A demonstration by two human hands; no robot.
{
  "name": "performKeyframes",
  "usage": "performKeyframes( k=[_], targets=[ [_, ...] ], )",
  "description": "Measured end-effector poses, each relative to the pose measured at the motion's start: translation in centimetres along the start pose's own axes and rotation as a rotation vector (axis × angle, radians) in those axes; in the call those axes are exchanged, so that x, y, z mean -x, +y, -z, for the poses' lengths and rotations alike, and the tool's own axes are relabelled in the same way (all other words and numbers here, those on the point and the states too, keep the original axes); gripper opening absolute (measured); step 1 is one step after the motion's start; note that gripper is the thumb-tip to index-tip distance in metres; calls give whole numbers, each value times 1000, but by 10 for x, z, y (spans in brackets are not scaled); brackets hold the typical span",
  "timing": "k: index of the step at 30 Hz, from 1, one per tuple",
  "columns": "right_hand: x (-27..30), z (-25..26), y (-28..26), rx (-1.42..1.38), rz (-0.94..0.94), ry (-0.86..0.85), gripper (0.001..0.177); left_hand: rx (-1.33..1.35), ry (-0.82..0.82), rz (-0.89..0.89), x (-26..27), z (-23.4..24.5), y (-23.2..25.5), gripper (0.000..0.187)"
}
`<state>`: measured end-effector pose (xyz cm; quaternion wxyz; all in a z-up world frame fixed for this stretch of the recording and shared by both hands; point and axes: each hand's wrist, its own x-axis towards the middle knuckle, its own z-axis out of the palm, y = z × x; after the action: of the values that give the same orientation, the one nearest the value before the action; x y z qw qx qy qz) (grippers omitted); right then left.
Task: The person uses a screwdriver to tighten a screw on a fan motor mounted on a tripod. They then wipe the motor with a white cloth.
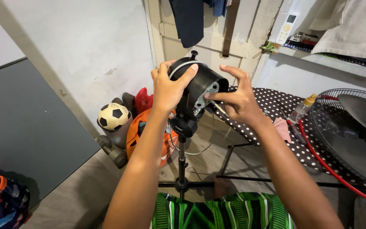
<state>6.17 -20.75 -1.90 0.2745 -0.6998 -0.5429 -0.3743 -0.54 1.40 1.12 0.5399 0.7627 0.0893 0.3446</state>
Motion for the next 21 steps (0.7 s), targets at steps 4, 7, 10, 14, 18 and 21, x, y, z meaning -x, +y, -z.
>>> performKeyframes(
  k=[4,7,10,14,18,21],
  targets=[
    [-5,5,0,-49,19,-4,60,2,3,-15,0,1,-1,78],
    [-6,4,-2,-8,52,-44,56,-8,9,-20,-1,1,-4,78],
    [-5,6,1,36,66,-14,57,4,12,-46,-1,-1,-6,78],
    [-1,5,2,24,47,40,57,-8,16,-26,-2,-1,-6,77],
    [8,-3,0,-33,14,32,54,-8,15,-35,-1,1,-6,78],
    [16,-11,0,-66,-83,118,60,-13,15,-24,-1,1,-4,78]
  ],
)
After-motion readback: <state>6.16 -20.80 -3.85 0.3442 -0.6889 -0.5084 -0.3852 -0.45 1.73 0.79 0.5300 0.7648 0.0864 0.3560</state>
